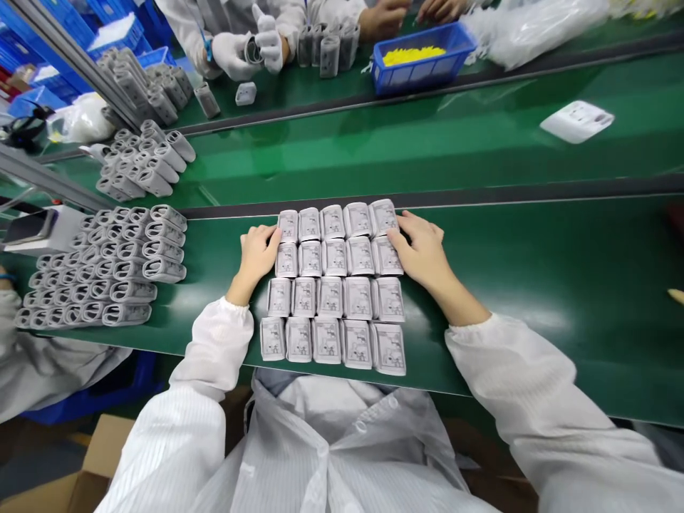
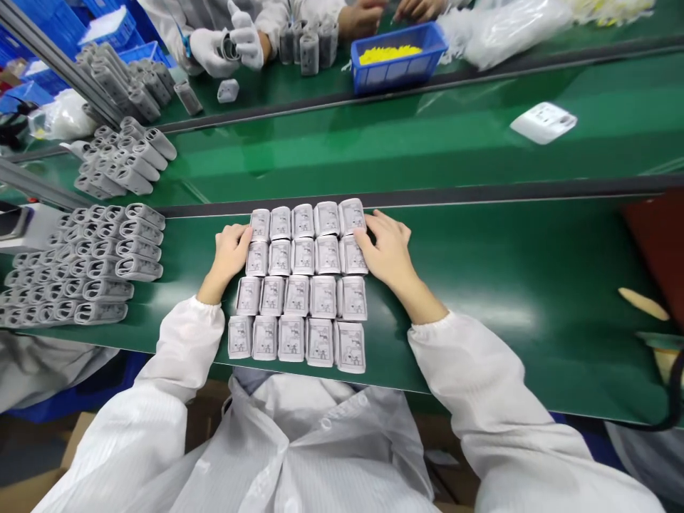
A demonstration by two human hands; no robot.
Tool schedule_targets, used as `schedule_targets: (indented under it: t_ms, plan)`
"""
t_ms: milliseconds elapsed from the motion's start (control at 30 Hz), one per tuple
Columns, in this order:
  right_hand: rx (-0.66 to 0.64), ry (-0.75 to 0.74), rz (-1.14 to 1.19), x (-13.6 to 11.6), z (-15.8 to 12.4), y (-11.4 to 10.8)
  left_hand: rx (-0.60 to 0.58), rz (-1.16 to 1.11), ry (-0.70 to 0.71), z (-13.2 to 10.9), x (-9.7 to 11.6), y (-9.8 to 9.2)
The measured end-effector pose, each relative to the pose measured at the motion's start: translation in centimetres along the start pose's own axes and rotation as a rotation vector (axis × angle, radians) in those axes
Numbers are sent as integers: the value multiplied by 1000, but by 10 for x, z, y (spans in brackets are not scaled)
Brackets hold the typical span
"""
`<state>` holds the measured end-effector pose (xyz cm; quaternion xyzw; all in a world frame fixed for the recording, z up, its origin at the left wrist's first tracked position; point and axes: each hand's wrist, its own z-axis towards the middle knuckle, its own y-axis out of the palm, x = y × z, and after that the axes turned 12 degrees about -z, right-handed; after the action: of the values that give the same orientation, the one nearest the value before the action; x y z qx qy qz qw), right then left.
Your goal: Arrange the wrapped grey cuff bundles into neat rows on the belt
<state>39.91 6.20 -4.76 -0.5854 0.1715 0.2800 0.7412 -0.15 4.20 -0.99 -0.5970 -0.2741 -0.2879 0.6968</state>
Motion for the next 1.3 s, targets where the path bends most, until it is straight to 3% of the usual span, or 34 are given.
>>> schedule_targets:
  t_ms: [100,233,467,633,967,1300]
  plan:
    - [-12,-32,63,-5,0,-3,-52,-114,62,-1,4,-3]
    - [-3,-45,198,-5,-4,-8,-4,-318,94,-4,5,-2]
    - [7,-61,288,-4,-7,-10,55,-418,83,-2,-9,6]
    - [-28,-25,335,-1,-9,-5,66,-418,93,0,-13,9]
    - [-46,-65,271,-2,-10,-10,19,-408,31,-1,-2,3]
    - [-72,0,304,-3,-12,-7,-3,-419,26,-3,4,3]
